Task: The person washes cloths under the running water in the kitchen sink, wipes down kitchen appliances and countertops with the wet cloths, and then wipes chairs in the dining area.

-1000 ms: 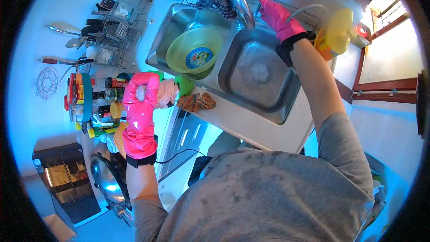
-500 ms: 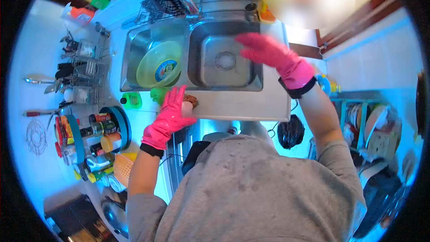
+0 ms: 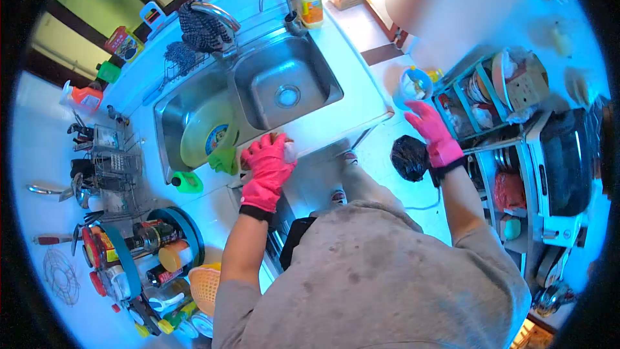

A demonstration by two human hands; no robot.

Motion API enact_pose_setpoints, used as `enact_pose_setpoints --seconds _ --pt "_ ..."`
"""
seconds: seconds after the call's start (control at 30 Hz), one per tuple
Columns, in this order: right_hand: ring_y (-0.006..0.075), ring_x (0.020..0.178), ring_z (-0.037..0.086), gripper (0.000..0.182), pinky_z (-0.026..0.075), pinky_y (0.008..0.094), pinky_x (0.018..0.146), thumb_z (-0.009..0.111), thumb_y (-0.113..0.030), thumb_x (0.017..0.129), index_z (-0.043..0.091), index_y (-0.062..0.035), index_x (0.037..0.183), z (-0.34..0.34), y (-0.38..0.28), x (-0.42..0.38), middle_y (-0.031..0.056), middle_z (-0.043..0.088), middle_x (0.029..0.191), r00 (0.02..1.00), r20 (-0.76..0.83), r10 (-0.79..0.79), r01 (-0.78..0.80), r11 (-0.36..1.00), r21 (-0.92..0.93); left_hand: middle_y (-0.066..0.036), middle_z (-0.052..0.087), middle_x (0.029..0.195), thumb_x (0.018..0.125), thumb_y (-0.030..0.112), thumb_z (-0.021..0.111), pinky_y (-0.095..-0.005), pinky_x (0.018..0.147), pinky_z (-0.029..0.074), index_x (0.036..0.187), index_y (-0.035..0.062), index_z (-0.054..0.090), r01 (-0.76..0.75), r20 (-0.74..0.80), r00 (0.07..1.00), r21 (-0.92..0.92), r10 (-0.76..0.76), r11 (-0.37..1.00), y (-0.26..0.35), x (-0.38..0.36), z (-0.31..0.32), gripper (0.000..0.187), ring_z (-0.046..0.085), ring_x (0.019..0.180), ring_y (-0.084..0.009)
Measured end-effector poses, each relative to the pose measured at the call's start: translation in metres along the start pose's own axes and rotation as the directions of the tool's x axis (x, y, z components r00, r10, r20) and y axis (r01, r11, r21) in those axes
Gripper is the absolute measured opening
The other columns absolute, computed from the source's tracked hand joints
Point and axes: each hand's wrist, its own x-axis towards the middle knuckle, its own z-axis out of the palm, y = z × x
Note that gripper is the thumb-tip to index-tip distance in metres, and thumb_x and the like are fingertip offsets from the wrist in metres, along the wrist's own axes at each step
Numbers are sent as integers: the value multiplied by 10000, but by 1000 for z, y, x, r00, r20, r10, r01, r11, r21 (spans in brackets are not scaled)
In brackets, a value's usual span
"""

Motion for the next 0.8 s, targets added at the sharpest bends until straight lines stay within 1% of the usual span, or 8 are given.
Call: enact_pose_setpoints --seconds 0.2,0.33,0.47,0.5,0.6,0.7,0.73,0.8 --pt "221 1062 596 405 459 328 922 679 -137 822 578 15 1184 -60 79 -147 150 628 1149 902 -188 390 -383 921 71 -32 556 1117 564 414 774 -520 890 318 1088 274 601 -449 -267 860 3 434 893 98 39 33 570 492 1085 -291" --pt "206 1049 593 409 461 330 914 689 -111 805 582 -2 1184 -79 93 -226 137 633 1128 812 -292 505 -488 862 134 -46 568 1125 584 431 771 -523 892 355 1103 258 605 -568 -173 814 -38 554 822 167 86 15 572 512 1094 -286" --pt "207 1036 588 404 475 333 879 688 -96 800 587 -24 1184 -100 76 -329 127 630 1126 682 -507 527 -575 815 75 -98 577 1159 642 488 754 -509 872 455 1147 221 597 -330 -111 942 -147 316 932 184 182 7 593 555 1095 -289" --pt "209 1036 586 396 480 339 876 686 -92 801 590 -28 1180 -105 61 -356 131 627 1130 575 -517 634 -612 753 243 -70 668 822 714 432 721 -394 620 540 1074 170 633 -429 -195 885 7 422 903 184 188 -35 454 677 773 -260" --pt "215 1030 593 392 485 340 881 685 -93 804 589 -32 1179 -108 59 -466 135 625 1134 371 -610 700 -775 595 212 -32 499 598 758 154 717 -351 386 427 766 105 499 194 294 930 -903 223 383 182 235 -32 223 522 461 -190" --pt "281 1038 596 354 474 360 910 670 -202 820 616 -48 1134 -83 8 -531 136 641 1085 166 -644 747 -871 417 260 -137 574 752 750 255 739 -403 582 489 875 74 524 277 442 833 -854 333 441 194 258 -31 307 577 656 -261" --pt "261 1050 587 324 467 339 918 654 -221 842 621 -61 1122 -67 -31 -530 119 640 1079 187 -708 682 -915 382 127 -175 605 971 754 297 734 -413 794 488 1070 41 560 -230 148 881 -695 449 681 194 271 -17 442 589 890 -322" --pt "225 949 613 297 505 341 800 632 -241 855 628 -78 1103 -19 24 -617 92 647 1008 50 -711 701 -897 344 277 -227 516 1284 656 429 794 -432 945 435 1354 15 416 -100 306 908 -505 287 857 203 256 -25 896 502 1173 -340"
